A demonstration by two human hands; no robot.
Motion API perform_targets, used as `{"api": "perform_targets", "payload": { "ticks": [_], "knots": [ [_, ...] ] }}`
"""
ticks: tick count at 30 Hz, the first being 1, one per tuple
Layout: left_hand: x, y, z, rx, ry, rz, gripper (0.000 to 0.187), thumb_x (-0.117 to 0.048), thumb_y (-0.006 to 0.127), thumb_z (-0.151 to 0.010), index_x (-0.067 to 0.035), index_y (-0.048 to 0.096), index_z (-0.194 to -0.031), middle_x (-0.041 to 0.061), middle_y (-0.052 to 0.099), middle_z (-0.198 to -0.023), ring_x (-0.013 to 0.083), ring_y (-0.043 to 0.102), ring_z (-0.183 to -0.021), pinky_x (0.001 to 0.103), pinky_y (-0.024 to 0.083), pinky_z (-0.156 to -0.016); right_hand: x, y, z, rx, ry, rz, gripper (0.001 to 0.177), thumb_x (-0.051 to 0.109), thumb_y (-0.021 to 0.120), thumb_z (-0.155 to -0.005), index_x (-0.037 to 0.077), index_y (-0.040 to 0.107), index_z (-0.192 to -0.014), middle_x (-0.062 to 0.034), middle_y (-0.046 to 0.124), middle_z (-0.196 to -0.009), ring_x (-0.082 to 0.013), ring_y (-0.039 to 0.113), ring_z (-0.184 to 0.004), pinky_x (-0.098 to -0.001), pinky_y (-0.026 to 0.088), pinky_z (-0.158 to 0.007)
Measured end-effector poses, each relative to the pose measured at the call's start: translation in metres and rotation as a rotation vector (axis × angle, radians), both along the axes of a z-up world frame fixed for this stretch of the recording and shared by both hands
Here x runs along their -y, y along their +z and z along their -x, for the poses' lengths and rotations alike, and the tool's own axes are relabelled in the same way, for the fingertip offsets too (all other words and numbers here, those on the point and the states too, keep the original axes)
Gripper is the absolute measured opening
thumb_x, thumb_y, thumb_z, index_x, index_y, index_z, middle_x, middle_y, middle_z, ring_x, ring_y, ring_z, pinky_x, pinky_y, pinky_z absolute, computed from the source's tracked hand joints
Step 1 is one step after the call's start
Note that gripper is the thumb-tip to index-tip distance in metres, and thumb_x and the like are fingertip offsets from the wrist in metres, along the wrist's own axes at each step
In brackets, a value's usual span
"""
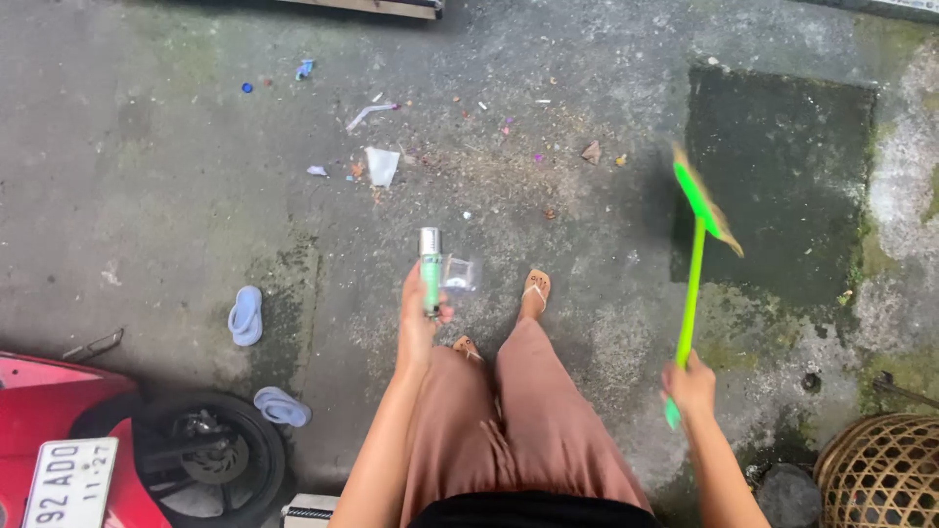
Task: Sweeping the outdoor entryway floor around parked vehicles using a broom and handling a plastic bottle.
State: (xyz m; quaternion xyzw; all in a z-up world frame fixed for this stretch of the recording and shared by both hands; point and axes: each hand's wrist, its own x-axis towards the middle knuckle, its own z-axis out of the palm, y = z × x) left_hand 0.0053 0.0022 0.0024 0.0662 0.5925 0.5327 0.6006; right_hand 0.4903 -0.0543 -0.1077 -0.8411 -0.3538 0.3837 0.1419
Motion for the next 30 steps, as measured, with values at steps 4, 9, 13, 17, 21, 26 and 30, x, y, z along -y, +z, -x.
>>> {"api": "perform_targets", "payload": {
  "ticks": [4, 9, 13, 17, 21, 26, 30],
  "knots": [
    [-0.011, 0.014, -0.023, -0.037, 0.007, 0.123, 0.053, -0.051, 0.043, -0.103, -0.015, 0.057, -0.138, 0.003, 0.06, -0.087, 0.0114, 0.056, -0.069, 0.028, 0.051, -0.066, -0.064, -0.077, -0.008, -0.163, -0.312, -0.014, 0.007, 0.005, 0.059, -0.087, 0.001, 0.063, -0.093, -0.0054, 0.058, -0.064, -0.0157, 0.055, -0.051, -0.0335, 0.048, -0.044],
    [-0.052, 0.025, -0.042, 0.315, 0.159, 0.111, 0.045, -0.052, 0.052, -0.105, -0.009, 0.059, -0.115, 0.001, 0.057, -0.085, 0.0106, 0.053, -0.073, 0.026, 0.05, -0.068, -0.068, -0.083, 0.068, -0.521, -0.26, 0.129, 0.011, 0.007, 0.055, -0.092, 0.001, 0.061, -0.086, -0.0069, 0.059, -0.065, -0.0178, 0.054, -0.048, -0.0357, 0.044, -0.038],
    [-0.095, 0.049, -0.061, 0.484, 0.155, 0.004, 0.045, -0.055, 0.05, -0.102, -0.012, 0.054, -0.114, -0.001, 0.056, -0.083, 0.0096, 0.055, -0.075, 0.026, 0.053, -0.069, -0.059, 0.035, 0.111, -0.613, -0.182, 0.328, 0.033, 0.005, 0.056, -0.088, 0.006, 0.072, -0.117, -0.0045, 0.059, -0.068, -0.0129, 0.051, -0.049, -0.0316, 0.043, -0.037],
    [-0.133, 0.055, -0.071, 0.641, 0.215, -0.099, 0.048, -0.051, 0.054, -0.1, -0.007, 0.055, -0.121, 0.004, 0.063, -0.093, 0.0118, 0.06, -0.078, 0.026, 0.054, -0.07, -0.085, 0.141, 0.087, -0.608, 0.031, 0.5, 0.068, 0.012, 0.07, -0.088, 0.025, 0.05, -0.152, -0.0011, 0.055, -0.067, -0.0109, 0.045, -0.049, -0.0281, 0.039, -0.039],
    [-0.151, 0.038, -0.075, 0.553, 0.248, -0.141, 0.04, -0.037, 0.061, -0.101, -0.006, 0.054, -0.126, 0.009, 0.067, -0.108, 0.0154, 0.064, -0.086, 0.031, 0.057, -0.077, -0.1, 0.151, 0.028, -0.356, 0.185, 0.478, 0.071, 0.013, 0.071, -0.09, 0.029, 0.045, -0.154, -0.0061, 0.062, -0.068, -0.0159, 0.05, -0.047, -0.0329, 0.044, -0.039],
    [-0.159, 0.036, -0.072, 0.463, 0.263, -0.18, 0.033, -0.028, 0.063, -0.102, -0.01, 0.051, -0.127, 0.009, 0.065, -0.12, 0.021, 0.067, -0.103, 0.035, 0.058, -0.088, -0.137, 0.036, -0.071, -0.1, 0.119, 0.208, 0.052, 0.006, 0.057, -0.093, 0.015, 0.05, -0.145, -0.0139, 0.067, -0.068, -0.0219, 0.054, -0.043, -0.0395, 0.047, -0.037],
    [-0.174, 0.056, -0.076, 0.387, 0.262, -0.192, 0.04, -0.027, 0.061, -0.098, -0.017, 0.052, -0.135, 0.004, 0.064, -0.127, 0.0225, 0.066, -0.116, 0.038, 0.057, -0.094, -0.218, -0.049, -0.104, -0.083, 0.009, 0.059, 0.015, 0.002, 0.056, -0.096, -0.01, 0.063, -0.103, -0.0157, 0.061, -0.065, -0.0226, 0.055, -0.045, -0.0394, 0.044, -0.039]
  ]
}}
